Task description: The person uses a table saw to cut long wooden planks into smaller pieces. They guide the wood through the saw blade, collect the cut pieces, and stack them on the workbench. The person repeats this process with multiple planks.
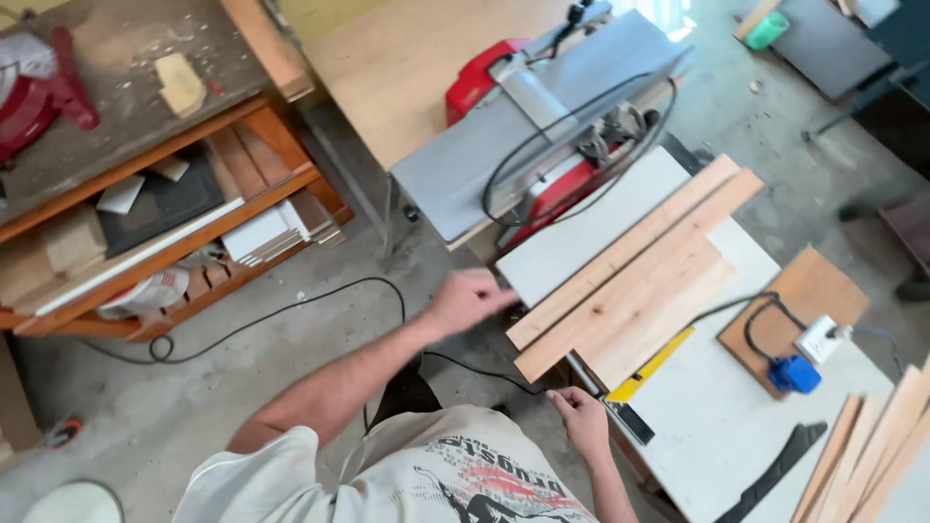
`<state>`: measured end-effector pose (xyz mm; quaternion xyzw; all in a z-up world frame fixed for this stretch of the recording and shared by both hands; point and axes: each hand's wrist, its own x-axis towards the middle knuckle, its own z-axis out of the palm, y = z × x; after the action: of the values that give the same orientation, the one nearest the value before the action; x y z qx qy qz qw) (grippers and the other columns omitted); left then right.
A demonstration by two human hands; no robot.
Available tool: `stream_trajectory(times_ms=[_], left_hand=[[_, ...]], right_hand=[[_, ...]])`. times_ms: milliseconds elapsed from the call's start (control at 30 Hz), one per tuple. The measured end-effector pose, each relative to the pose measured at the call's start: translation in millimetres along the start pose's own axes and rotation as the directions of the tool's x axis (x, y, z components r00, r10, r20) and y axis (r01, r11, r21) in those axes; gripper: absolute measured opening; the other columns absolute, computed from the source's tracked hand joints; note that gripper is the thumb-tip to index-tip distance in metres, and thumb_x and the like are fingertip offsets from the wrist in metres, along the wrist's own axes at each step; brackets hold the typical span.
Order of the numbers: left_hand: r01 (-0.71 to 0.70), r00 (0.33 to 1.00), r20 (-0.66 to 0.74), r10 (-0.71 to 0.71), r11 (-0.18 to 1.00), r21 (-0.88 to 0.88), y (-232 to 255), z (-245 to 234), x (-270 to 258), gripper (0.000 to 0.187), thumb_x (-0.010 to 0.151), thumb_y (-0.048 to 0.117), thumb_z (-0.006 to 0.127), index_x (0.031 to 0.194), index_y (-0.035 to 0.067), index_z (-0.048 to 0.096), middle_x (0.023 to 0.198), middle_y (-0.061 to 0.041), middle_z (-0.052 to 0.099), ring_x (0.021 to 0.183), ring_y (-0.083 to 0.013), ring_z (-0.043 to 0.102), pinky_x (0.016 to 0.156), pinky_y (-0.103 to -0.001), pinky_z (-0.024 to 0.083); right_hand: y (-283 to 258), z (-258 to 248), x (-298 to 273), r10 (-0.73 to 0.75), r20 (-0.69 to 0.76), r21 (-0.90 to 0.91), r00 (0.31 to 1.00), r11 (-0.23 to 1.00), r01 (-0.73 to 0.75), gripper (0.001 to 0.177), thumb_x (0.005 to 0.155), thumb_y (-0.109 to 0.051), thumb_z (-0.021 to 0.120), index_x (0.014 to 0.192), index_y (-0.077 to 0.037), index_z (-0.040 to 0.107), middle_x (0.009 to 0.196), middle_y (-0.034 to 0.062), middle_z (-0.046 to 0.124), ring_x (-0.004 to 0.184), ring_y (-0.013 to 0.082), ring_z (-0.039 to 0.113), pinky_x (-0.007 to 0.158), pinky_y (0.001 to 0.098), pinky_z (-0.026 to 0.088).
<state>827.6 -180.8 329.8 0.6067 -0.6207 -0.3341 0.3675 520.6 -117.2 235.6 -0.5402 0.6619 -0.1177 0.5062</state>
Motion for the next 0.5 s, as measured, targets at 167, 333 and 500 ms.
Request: stream_trajectory(times_ms=[167, 333, 500], left_hand=[[0.24, 0.852, -0.494, -0.172, 0.968, 0.076, -99.4, -181.9, 31.9, 0.04, 0.106, 0.038, 0.057, 0.07, 0.02, 0.06, 0.067, 0.006, 0.061, 0.063, -0.0071, 0.056, 0.068, -0.026, 0.047], [0.561, 0.563, -0.692, -0.452, 0.824, -0.081, -253.4, -325.7, 119.5, 0.056, 0.093, 0.05, 0.066, 0.131, 0.01, 0.058, 0.126, -0.006, 0.059, 0.116, -0.0214, 0.06, 0.097, -0.039, 0.049], [0.662, 0.415, -0.751, -0.513, 0.737, -0.138, -390.4, -414.0, 250.8, 0.095, 0.075, 0.066, 0.083, 0.136, 0.001, 0.05, 0.135, -0.024, 0.058, 0.123, -0.0406, 0.059, 0.102, -0.048, 0.049]], right_hand=[[-42.8, 43.5, 22.6, -0.148, 0.045, 0.042, 0.988, 0.988, 0.146, 0.053, 0.092, -0.034, 0.077, 0.057, -0.014, 0.042, 0.056, -0.003, 0.038, 0.058, 0.01, 0.036, 0.059, 0.0266, 0.031], [-104.2, 100.8, 25.1, -0.026, 0.0, 0.026, 1.0, 0.999, 0.026, 0.042, 0.093, -0.034, 0.073, 0.063, -0.011, 0.055, 0.059, 0.0025, 0.06, 0.058, 0.0124, 0.05, 0.061, 0.0283, 0.041], [-114.2, 162.3, 31.0, 0.135, -0.038, 0.048, 0.99, 0.99, -0.133, 0.035, 0.095, -0.033, 0.073, 0.072, -0.008, 0.062, 0.061, 0.0062, 0.061, 0.059, 0.0148, 0.051, 0.061, 0.0287, 0.042]])
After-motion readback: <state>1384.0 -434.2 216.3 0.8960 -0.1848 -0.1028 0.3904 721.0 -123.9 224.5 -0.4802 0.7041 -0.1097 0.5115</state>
